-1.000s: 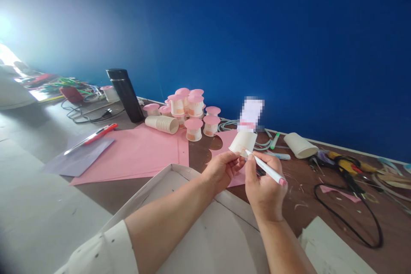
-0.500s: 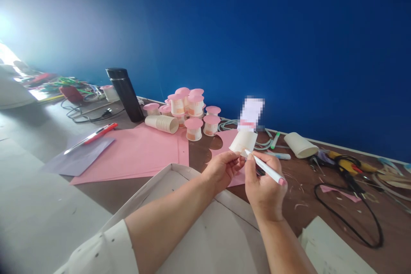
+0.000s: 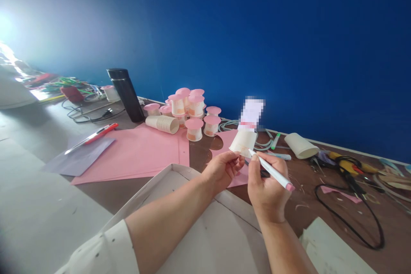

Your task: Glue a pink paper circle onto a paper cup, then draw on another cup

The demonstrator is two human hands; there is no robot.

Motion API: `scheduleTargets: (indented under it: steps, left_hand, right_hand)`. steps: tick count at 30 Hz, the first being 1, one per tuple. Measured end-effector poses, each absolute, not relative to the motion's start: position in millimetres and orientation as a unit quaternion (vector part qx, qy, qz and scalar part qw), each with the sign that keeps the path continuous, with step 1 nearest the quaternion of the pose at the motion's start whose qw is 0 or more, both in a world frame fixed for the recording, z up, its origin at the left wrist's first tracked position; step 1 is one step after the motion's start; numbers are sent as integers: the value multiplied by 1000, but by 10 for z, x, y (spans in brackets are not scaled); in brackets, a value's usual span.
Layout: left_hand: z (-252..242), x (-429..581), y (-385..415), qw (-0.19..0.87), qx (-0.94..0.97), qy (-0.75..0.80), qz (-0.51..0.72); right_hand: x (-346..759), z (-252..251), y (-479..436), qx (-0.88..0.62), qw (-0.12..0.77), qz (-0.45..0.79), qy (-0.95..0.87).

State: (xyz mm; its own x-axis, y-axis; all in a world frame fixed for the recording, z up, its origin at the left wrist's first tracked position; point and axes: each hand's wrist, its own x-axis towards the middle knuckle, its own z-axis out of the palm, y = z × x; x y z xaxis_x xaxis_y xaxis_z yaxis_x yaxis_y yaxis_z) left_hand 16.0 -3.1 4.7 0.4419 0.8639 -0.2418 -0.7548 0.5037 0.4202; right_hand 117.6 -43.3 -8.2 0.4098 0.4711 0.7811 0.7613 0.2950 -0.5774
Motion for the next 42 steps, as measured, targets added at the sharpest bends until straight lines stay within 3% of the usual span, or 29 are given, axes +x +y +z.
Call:
scheduleTargets:
  steps: [18,42]
  left_hand:
    - [17,169,-20,840,139,224,475]
    - [1,182,-17,836,143,225,479]
  right_hand:
    - [1118,-41,-467,-599,555,-128,-562]
    - [1115,-36,-466,-606,553,-112,-561]
